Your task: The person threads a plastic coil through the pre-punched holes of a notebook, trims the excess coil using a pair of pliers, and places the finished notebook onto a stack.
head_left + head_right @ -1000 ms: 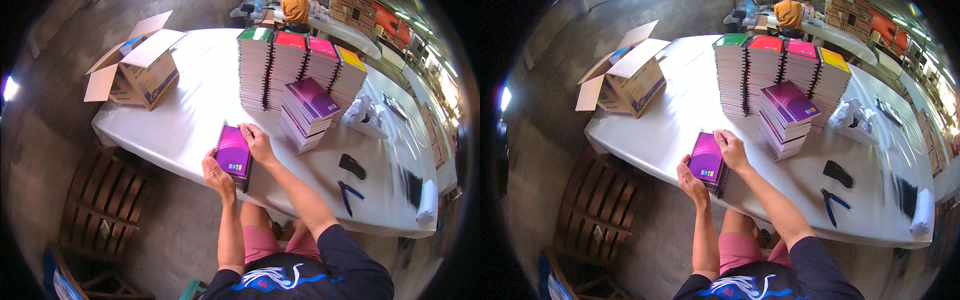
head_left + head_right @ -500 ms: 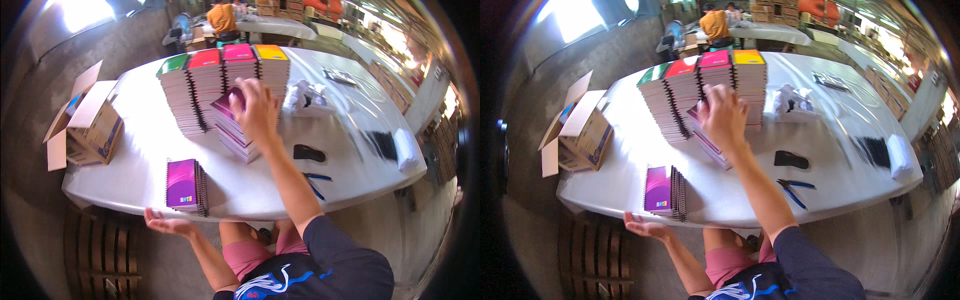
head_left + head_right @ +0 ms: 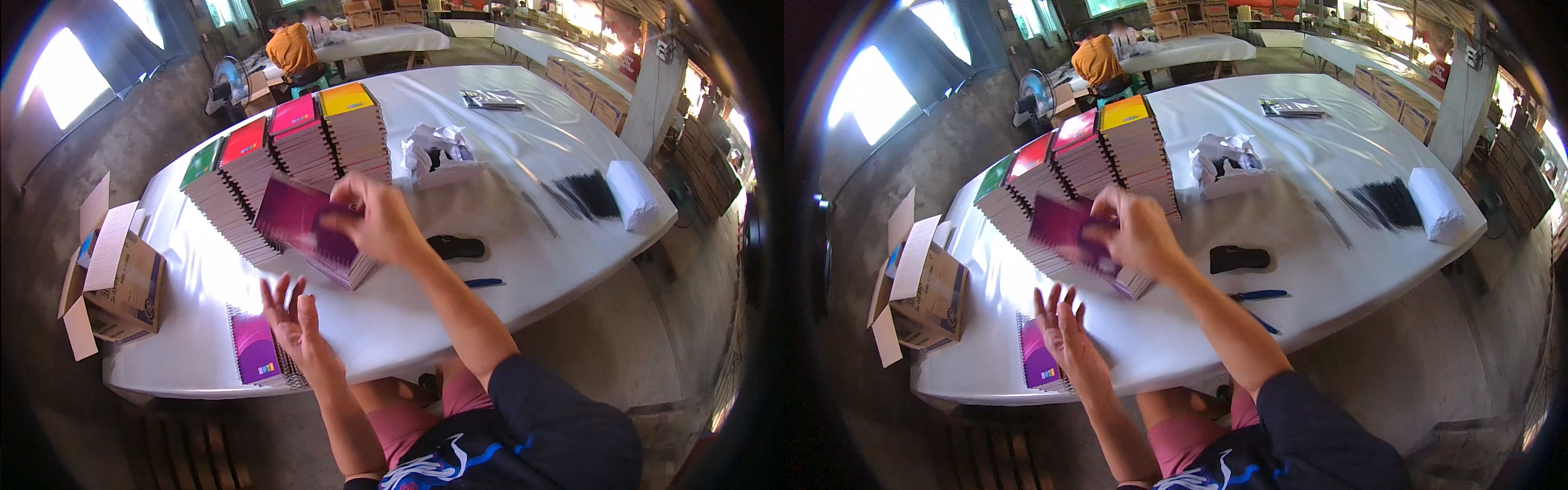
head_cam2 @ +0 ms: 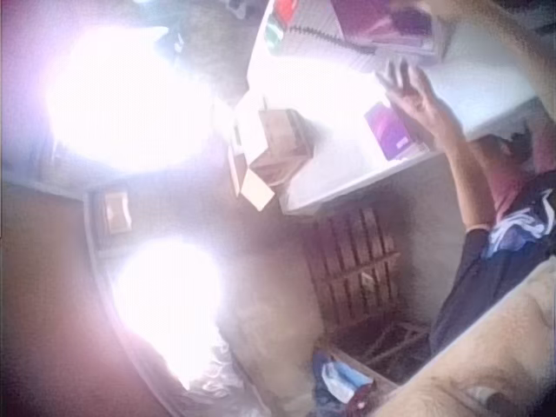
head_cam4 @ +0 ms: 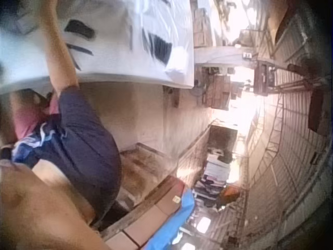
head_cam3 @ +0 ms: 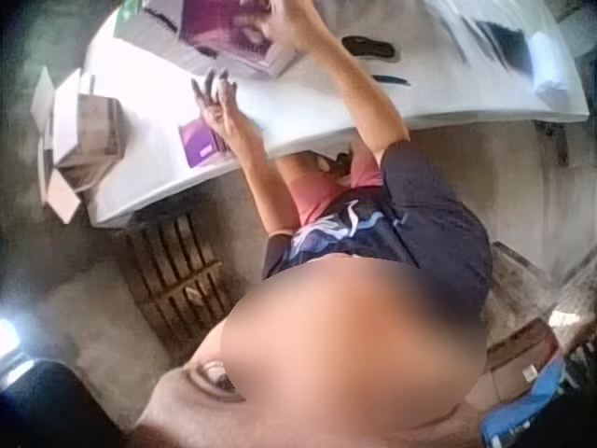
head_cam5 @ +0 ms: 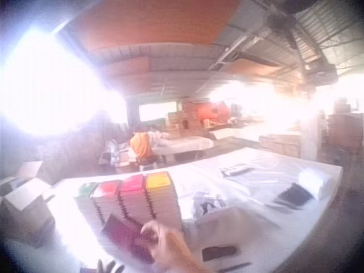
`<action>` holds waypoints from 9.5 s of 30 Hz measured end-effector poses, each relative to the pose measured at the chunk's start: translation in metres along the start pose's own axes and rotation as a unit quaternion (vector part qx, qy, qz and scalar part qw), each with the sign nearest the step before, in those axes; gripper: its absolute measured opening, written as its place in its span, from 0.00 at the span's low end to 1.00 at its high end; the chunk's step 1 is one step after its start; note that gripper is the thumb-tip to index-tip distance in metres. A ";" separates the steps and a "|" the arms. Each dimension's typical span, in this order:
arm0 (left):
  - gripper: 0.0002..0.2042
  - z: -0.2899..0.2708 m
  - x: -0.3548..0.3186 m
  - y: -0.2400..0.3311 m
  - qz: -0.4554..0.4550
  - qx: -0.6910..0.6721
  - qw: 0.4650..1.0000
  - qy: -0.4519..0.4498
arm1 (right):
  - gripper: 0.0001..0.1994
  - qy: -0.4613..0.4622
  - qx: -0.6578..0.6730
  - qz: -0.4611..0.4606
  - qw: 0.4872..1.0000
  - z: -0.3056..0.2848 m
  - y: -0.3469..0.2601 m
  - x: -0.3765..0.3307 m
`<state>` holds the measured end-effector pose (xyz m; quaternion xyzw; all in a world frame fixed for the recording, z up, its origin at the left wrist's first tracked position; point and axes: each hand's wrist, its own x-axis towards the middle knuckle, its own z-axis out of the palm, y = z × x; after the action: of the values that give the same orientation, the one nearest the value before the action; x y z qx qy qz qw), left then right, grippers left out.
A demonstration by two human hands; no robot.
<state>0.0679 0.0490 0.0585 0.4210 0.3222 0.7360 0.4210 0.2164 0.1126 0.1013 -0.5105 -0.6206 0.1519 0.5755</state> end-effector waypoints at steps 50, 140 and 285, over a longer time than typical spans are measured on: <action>0.28 -0.044 -0.067 -0.091 0.196 0.615 0.739 -0.195 | 0.12 -0.285 -0.010 0.030 0.958 -0.056 0.066 -0.138; 0.13 -0.053 -0.067 -0.078 -0.009 0.152 0.987 0.045 | 0.28 -0.118 -0.200 0.110 0.966 -0.075 0.069 -0.215; 0.20 -0.049 -0.074 -0.097 0.246 0.599 0.751 -0.125 | 0.10 -0.369 -0.002 0.118 0.922 -0.056 0.066 -0.141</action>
<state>0.0799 0.0196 -0.0687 0.7401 0.5270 0.4107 -0.0769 0.2696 0.0042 -0.0122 -0.4886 -0.7248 0.3949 0.2827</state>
